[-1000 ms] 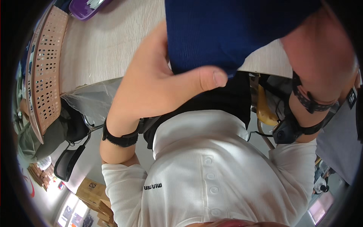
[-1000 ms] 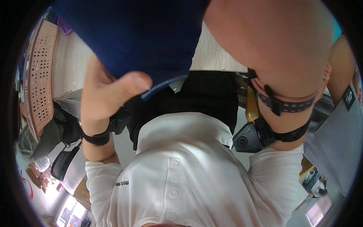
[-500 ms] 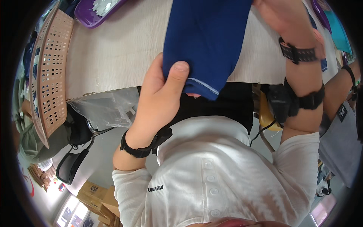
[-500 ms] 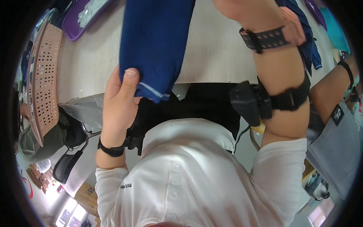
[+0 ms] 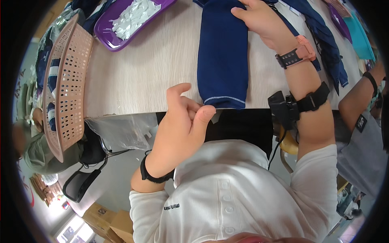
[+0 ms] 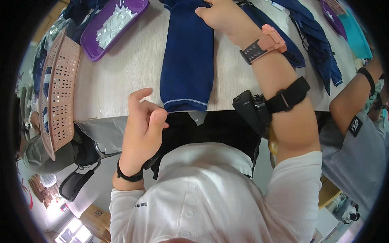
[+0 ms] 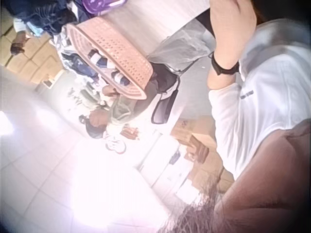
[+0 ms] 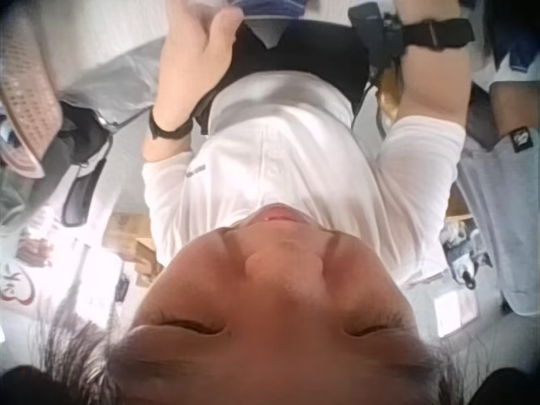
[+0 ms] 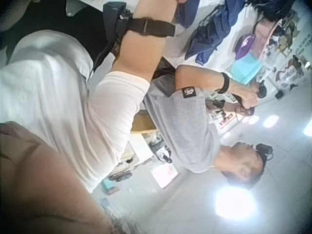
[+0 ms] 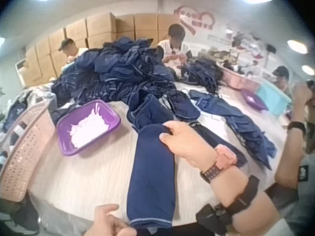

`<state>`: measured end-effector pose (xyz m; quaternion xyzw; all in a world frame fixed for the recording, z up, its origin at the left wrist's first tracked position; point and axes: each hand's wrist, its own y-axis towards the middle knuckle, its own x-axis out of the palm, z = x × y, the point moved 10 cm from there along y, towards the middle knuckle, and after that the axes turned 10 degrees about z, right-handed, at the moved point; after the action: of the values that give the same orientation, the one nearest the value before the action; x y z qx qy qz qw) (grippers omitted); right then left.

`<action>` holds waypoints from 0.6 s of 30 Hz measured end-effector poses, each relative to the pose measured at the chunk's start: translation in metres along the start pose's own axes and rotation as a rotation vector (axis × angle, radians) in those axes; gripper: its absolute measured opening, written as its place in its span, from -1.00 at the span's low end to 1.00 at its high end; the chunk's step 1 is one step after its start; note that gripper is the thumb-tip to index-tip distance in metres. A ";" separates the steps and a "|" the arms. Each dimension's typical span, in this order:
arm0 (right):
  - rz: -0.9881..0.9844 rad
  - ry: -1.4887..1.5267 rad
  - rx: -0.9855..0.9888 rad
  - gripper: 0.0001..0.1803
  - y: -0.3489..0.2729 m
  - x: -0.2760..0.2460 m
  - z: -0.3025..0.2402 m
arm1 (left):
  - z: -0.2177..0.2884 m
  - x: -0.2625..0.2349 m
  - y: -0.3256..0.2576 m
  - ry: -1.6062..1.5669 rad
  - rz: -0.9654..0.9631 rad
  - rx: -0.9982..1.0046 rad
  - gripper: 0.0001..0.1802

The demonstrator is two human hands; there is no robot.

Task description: Folding blue slipper socks with grip soles in a manufacturing setting.

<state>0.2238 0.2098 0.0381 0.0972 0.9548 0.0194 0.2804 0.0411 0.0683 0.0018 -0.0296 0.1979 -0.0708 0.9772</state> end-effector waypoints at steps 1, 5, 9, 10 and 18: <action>0.006 0.007 -0.008 -0.76 0.004 0.005 0.009 | 0.007 -0.011 -0.001 0.069 0.114 0.093 -0.39; 0.042 -0.058 -0.133 -0.52 0.013 0.008 0.027 | 0.038 -0.002 -0.004 0.576 0.178 0.461 -0.31; 0.026 -0.051 -0.098 -0.47 0.011 0.009 0.027 | 0.052 0.015 -0.013 0.659 0.208 0.795 -0.18; 0.080 -0.049 -0.094 -0.48 0.011 0.005 0.025 | 0.053 0.017 -0.011 0.660 0.211 0.797 -0.18; 0.039 -0.033 -0.085 -0.53 0.009 0.007 0.025 | 0.051 0.042 0.002 0.605 -0.009 0.790 -0.31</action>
<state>0.2327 0.2197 0.0143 0.1044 0.9463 0.0637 0.2993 0.0993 0.0656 0.0321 0.3640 0.4303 -0.1501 0.8122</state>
